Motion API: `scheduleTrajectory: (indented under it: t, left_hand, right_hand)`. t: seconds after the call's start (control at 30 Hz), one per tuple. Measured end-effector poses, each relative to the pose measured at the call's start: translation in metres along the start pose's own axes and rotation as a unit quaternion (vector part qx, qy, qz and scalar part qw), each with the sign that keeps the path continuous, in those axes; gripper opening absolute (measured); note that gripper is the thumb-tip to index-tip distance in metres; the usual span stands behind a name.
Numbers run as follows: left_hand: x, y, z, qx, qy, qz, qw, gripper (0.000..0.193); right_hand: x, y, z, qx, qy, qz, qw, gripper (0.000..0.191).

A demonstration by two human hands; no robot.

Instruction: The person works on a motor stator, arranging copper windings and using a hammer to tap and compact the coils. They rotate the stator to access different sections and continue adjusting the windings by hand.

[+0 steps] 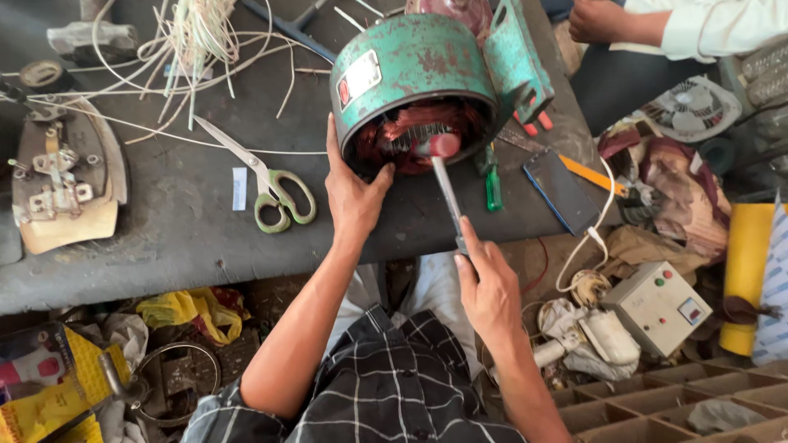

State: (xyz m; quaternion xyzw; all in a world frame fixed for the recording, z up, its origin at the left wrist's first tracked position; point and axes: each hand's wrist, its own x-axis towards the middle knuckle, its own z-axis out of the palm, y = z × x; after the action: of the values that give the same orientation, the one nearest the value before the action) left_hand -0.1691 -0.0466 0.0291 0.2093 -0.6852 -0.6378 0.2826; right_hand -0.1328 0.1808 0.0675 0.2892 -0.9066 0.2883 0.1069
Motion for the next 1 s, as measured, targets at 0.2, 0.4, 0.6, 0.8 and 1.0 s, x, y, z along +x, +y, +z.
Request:
scheduleTrajectory:
  t: [0.2, 0.4, 0.6, 0.8, 1.0]
  left_hand:
    - [0.005, -0.003, -0.001, 0.019, 0.022, 0.048, 0.998, 0.108]
    - [0.000, -0.006, 0.001, -0.023, 0.007, 0.068, 0.997, 0.105]
    - [-0.003, -0.005, 0.002, -0.035, 0.004, 0.099, 0.994, 0.104]
    - [-0.003, 0.000, 0.003, 0.035, -0.009, -0.025, 0.999, 0.102]
    - [-0.003, -0.004, 0.003, 0.015, -0.008, 0.014, 1.000, 0.102]
  right_hand:
    - [-0.002, -0.009, -0.003, -0.009, -0.049, 0.065, 0.997, 0.059]
    - [-0.024, -0.021, 0.023, 0.322, -0.029, 0.125, 0.938, 0.065]
    - [-0.031, -0.032, 0.068, 0.479, -0.006, 0.110, 0.871, 0.063]
    - [-0.025, -0.044, 0.070, 0.482, -0.098, 0.207, 0.846, 0.070]
    - [-0.024, -0.042, 0.066, 0.483, 0.041, 0.103, 0.868, 0.068]
